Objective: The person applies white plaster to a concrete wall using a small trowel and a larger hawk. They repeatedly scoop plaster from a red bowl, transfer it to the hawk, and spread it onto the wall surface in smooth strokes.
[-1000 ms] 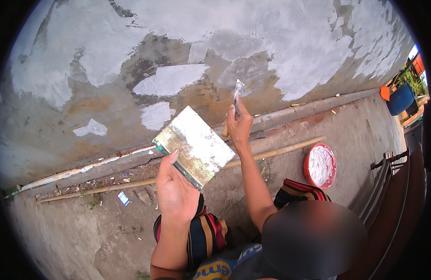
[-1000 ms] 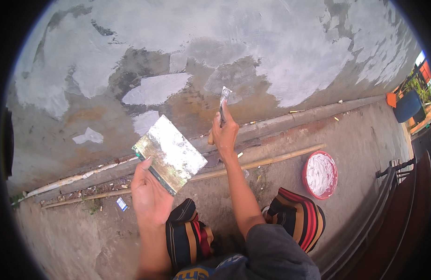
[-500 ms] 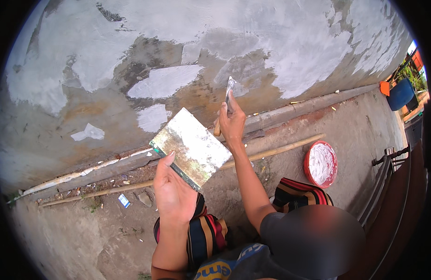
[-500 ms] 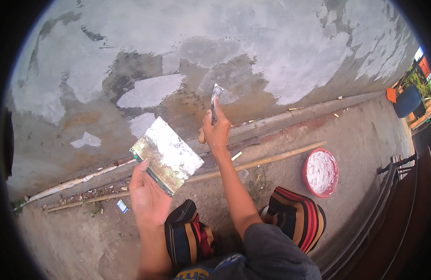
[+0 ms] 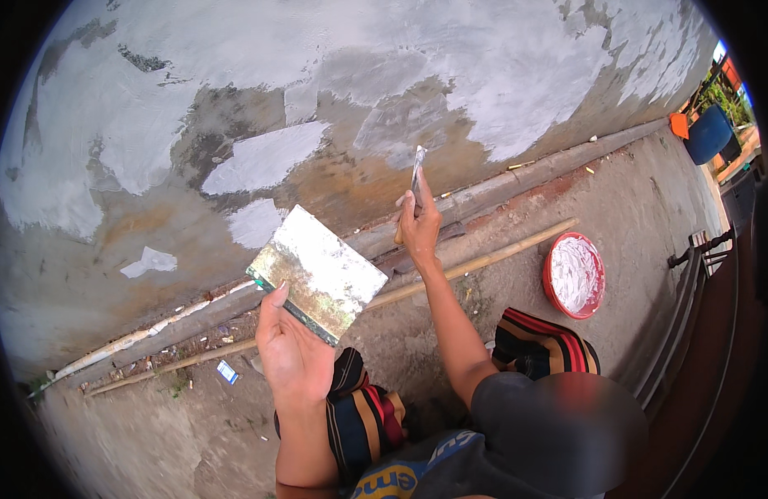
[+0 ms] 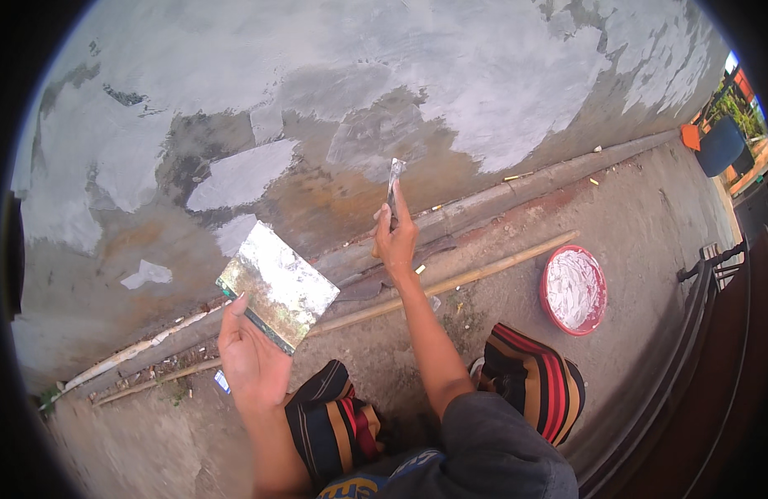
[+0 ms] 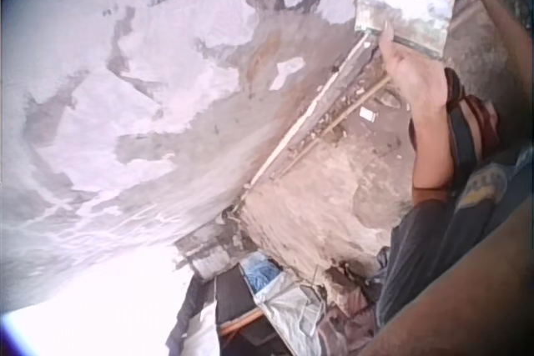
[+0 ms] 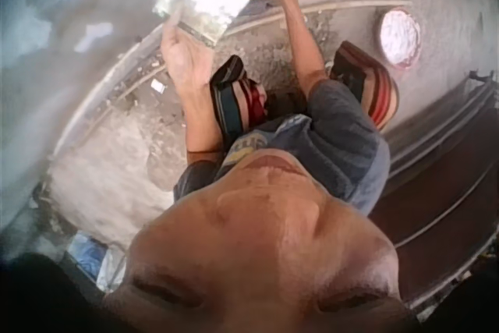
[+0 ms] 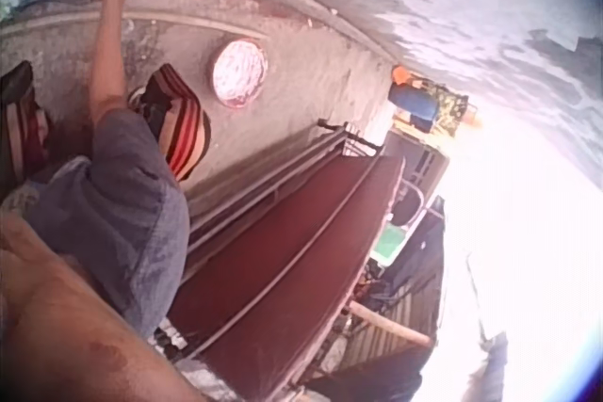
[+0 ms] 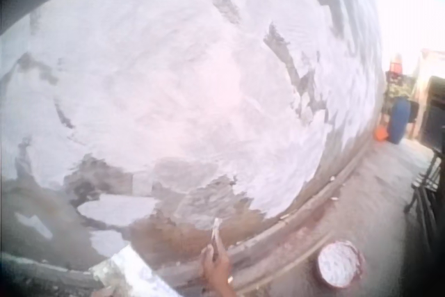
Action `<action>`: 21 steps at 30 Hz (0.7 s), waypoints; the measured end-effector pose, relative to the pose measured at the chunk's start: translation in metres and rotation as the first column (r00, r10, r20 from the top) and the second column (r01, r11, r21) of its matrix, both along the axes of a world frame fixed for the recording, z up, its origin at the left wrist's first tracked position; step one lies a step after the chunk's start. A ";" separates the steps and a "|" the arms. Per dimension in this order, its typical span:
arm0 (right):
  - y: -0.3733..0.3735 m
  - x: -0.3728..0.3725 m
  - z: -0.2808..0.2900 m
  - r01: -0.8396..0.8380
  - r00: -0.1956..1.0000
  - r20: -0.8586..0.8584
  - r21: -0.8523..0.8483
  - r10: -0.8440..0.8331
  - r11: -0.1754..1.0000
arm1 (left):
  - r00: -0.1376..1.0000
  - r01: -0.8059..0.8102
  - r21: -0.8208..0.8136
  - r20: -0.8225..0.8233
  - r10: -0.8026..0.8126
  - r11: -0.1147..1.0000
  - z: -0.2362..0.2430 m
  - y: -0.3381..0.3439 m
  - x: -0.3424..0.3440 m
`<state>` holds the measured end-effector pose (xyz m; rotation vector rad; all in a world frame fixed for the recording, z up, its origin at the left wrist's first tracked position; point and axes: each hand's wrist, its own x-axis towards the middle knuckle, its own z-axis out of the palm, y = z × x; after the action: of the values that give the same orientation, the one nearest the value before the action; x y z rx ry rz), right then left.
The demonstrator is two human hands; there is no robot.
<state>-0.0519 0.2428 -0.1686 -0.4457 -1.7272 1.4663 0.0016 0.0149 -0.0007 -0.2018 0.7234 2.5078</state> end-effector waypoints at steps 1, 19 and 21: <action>0.006 0.002 0.000 0.007 1.000 0.014 0.009 -0.007 1.000 | 1.000 0.004 0.000 0.000 -0.004 1.000 0.000 0.002 0.001; 0.149 0.012 0.055 -0.490 0.827 0.233 -0.149 0.512 0.859 | 0.999 0.039 -0.008 -0.013 -0.039 0.999 -0.012 0.007 -0.007; 0.156 0.017 0.085 -0.609 0.706 0.339 -0.158 0.622 0.777 | 0.999 0.043 -0.105 0.018 -0.041 0.994 -0.015 0.018 -0.009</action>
<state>-0.0351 0.3985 -0.0837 -0.1582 -2.3105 1.9812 -0.0072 0.0333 -0.0156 -0.2409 0.8462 2.4279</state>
